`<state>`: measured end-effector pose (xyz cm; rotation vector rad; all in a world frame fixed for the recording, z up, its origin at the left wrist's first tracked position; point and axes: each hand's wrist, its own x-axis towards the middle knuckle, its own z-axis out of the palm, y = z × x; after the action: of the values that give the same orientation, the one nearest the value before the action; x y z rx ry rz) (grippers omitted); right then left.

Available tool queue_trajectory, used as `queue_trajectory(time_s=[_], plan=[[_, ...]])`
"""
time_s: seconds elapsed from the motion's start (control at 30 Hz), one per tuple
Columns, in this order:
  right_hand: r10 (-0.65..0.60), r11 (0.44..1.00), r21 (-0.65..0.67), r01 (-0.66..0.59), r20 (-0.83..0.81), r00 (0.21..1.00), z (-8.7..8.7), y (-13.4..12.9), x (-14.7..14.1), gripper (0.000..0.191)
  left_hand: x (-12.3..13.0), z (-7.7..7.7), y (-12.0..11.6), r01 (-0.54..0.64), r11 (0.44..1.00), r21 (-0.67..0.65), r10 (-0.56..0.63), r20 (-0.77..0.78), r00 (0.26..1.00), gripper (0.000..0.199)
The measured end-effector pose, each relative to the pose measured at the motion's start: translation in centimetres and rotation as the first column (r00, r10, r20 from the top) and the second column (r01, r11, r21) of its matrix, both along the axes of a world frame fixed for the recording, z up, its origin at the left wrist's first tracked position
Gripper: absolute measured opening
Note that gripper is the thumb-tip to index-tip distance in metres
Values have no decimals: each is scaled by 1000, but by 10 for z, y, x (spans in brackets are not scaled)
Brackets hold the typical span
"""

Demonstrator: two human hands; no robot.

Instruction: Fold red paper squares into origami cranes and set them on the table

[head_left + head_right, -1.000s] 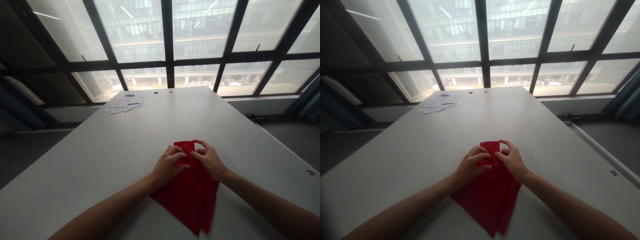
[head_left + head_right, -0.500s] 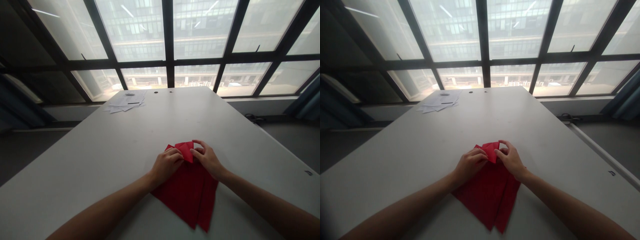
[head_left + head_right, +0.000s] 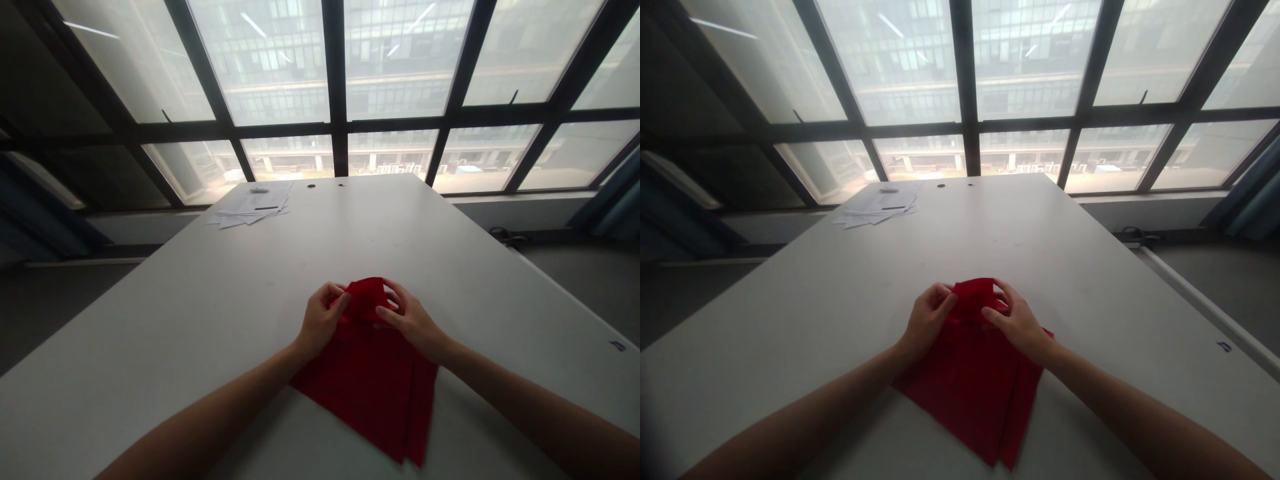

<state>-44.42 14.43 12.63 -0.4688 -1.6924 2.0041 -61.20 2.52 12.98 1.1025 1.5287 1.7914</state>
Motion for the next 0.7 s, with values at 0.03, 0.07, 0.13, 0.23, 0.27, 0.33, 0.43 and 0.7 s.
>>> queue_trajectory(time_s=[0.03,0.07,0.13,0.23,0.27,0.33,0.43,0.7], plan=[[-15,1000,-2,15,12,1000,0,1,0,66,-1,0,1,-47,999,16,46,8,999,28],[-24,1000,2,24,25,999,-1,2,0,64,-1,-1,1,-88,996,24,88,9,996,28],[-48,998,54,45,50,998,-3,4,-1,58,-1,-2,2,-160,987,24,160,-14,987,26],[-135,967,223,120,53,990,-7,4,-2,50,4,-1,1,-211,977,30,213,-81,974,20],[-160,952,272,142,45,986,-8,3,-2,51,6,-1,0,-194,981,29,196,-99,976,16],[-172,934,321,154,27,985,-8,0,-2,55,10,0,-1,-121,993,4,120,-125,985,20],[-152,923,360,138,10,988,-6,-7,-1,58,11,1,-2,-77,994,-82,59,-201,978,40],[-224,832,526,177,26,974,0,-18,2,57,15,5,-1,-85,971,-223,31,-236,971,23]])
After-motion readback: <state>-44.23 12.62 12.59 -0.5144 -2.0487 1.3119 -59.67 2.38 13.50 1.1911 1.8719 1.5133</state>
